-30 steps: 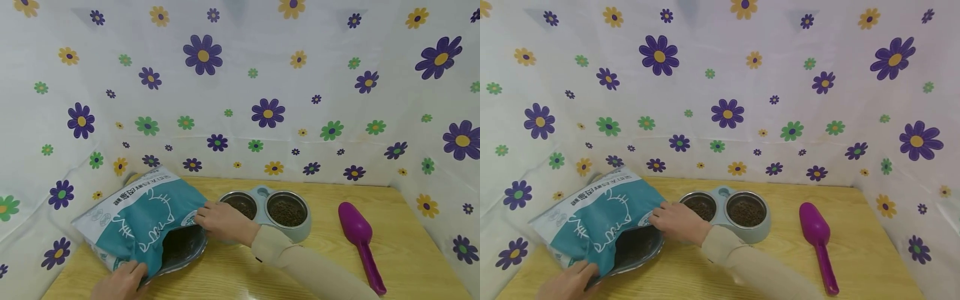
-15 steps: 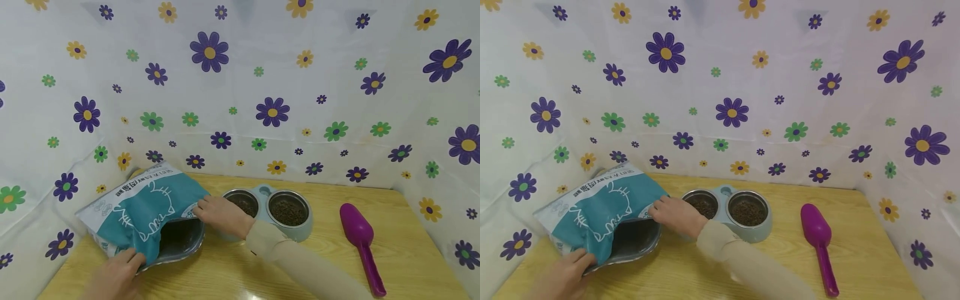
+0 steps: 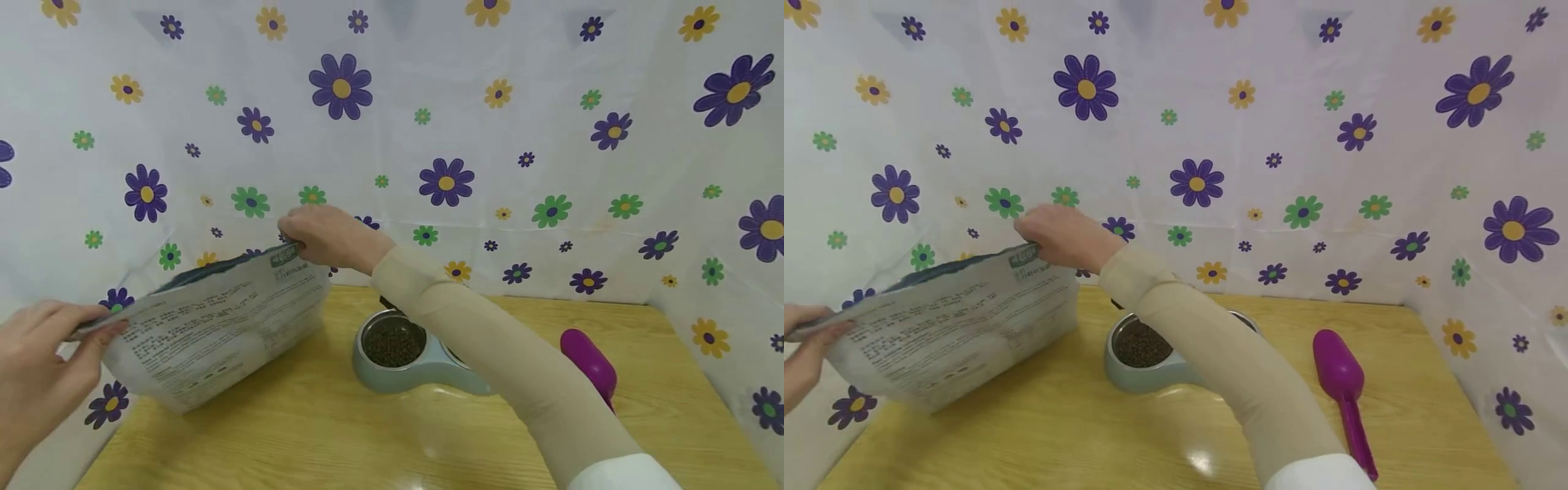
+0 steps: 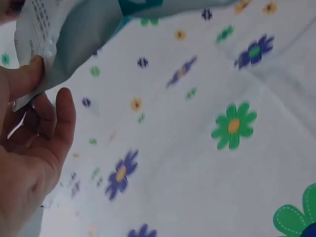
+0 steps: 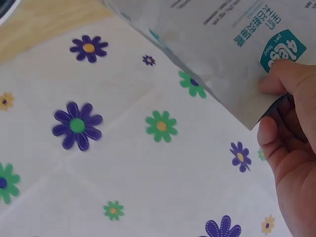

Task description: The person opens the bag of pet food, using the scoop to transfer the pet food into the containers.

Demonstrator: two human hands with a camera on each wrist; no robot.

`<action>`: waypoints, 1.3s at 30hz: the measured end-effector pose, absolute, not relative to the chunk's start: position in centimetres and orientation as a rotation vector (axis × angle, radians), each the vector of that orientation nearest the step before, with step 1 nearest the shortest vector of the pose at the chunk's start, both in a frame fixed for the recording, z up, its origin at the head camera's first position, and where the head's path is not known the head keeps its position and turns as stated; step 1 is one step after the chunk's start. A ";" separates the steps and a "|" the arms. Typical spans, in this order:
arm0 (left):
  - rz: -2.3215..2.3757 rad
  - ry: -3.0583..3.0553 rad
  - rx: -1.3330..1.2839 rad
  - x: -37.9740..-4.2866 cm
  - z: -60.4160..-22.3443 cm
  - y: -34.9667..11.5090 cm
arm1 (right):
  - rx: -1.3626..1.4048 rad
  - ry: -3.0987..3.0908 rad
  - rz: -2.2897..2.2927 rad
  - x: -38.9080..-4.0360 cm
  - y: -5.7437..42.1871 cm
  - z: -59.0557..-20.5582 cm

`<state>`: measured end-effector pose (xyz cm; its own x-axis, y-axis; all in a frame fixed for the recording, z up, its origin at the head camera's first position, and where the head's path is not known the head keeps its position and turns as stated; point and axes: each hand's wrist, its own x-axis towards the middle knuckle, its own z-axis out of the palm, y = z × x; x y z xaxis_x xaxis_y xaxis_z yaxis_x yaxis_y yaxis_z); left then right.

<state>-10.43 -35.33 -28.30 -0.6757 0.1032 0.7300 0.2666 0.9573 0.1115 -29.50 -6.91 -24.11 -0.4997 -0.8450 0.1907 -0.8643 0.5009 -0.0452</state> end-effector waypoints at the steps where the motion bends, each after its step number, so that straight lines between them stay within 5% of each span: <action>1: -0.295 -2.271 -0.262 -11.1 -28.2 -36.2 | 1.485 -2.600 0.212 -29.8 -7.2 -23.6; 12: -0.494 -2.254 0.033 -14.5 -29.6 -39.8 | 1.430 -2.629 0.444 -32.1 -8.8 -22.6; 39: -0.286 -2.625 0.073 -14.4 -26.7 -35.4 | 1.523 -2.599 0.416 -31.1 -9.4 -23.6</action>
<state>-14.37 -35.42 -26.69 -0.8759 -0.1032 0.4712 0.0007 0.9765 0.2153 -31.14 -9.43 -23.56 -0.4944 -0.8403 0.2224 -0.8677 0.4621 -0.1832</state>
